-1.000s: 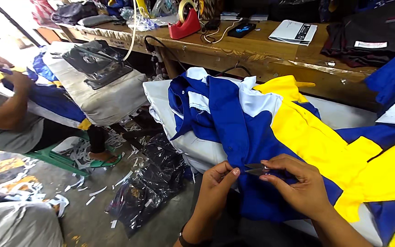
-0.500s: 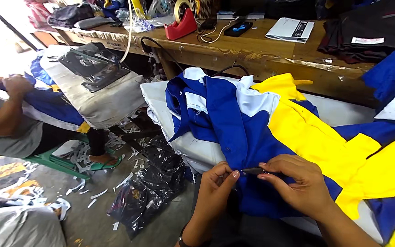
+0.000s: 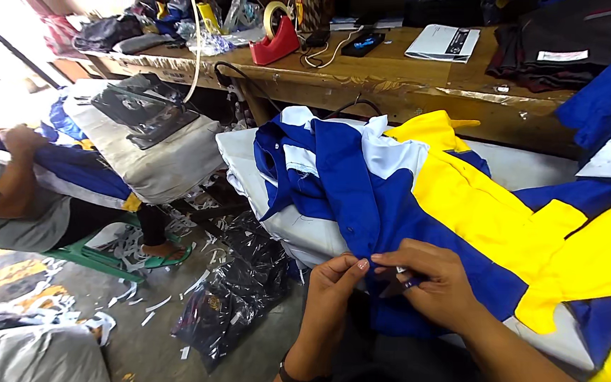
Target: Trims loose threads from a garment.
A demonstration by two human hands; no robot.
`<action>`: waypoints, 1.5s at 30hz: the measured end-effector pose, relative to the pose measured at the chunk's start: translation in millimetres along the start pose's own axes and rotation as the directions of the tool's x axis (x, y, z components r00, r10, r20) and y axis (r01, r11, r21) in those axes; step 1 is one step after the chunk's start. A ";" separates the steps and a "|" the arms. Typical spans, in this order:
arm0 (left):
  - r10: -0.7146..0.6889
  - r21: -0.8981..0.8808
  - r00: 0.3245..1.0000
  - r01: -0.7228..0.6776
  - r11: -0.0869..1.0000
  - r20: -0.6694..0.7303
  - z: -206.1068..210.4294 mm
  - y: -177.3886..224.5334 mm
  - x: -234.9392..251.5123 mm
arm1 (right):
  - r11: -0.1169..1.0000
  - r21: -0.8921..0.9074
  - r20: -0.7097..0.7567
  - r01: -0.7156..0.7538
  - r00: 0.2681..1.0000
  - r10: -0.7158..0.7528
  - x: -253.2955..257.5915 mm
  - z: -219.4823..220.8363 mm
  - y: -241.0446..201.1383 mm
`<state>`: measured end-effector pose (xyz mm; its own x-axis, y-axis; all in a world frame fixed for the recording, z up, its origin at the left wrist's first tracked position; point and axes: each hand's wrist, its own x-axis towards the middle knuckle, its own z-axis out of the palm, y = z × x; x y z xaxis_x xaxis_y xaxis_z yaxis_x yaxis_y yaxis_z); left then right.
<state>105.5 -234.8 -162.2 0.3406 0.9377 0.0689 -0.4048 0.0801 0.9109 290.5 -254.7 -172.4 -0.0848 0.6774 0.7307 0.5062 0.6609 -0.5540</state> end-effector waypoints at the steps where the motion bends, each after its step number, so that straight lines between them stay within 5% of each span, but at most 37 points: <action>1: -0.013 -0.005 1.000 0.013 1.000 -0.016 1.0 -0.2 -0.1 | 0.998 -0.025 -0.050 0.058 0.997 -0.059 -1.8 4.7 1.5; 4: -0.140 -0.113 0.990 0.137 0.984 -0.020 1.1 -1.5 -0.3 | 0.996 0.030 -0.151 0.083 0.985 -0.077 -9.0 15.8 -1.8; 7: -0.224 -0.219 0.974 0.222 0.950 0.014 -2.6 -2.3 0.3 | 0.948 0.263 -0.072 -0.179 0.976 0.205 -8.6 6.4 -15.5; 10: -0.251 -0.262 0.967 0.251 0.932 0.033 -6.6 -2.0 2.1 | 0.928 0.160 0.058 -0.337 0.941 0.332 -10.4 -20.5 -18.2; 15: -0.273 -0.305 0.959 0.282 0.910 0.072 -8.4 -3.6 3.5 | 0.950 -0.107 -0.024 -0.294 0.956 0.294 -21.2 -35.8 -12.1; 28: -0.243 -0.269 0.968 0.252 0.929 0.069 -2.8 -4.4 -0.2 | 0.929 -0.359 -0.036 -0.095 0.995 0.088 -10.4 -29.8 -19.8; 45: -0.160 -0.358 0.986 0.136 0.924 -0.038 9.7 -8.6 -10.3 | 0.943 -0.060 -0.246 -0.328 0.920 0.304 -29.5 -4.3 -26.7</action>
<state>113.6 -248.5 -166.8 0.3687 0.9249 -0.0931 -0.6317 0.3228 0.7048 283.1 -293.7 -177.4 0.2875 0.7448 0.6022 0.5566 0.3818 -0.7378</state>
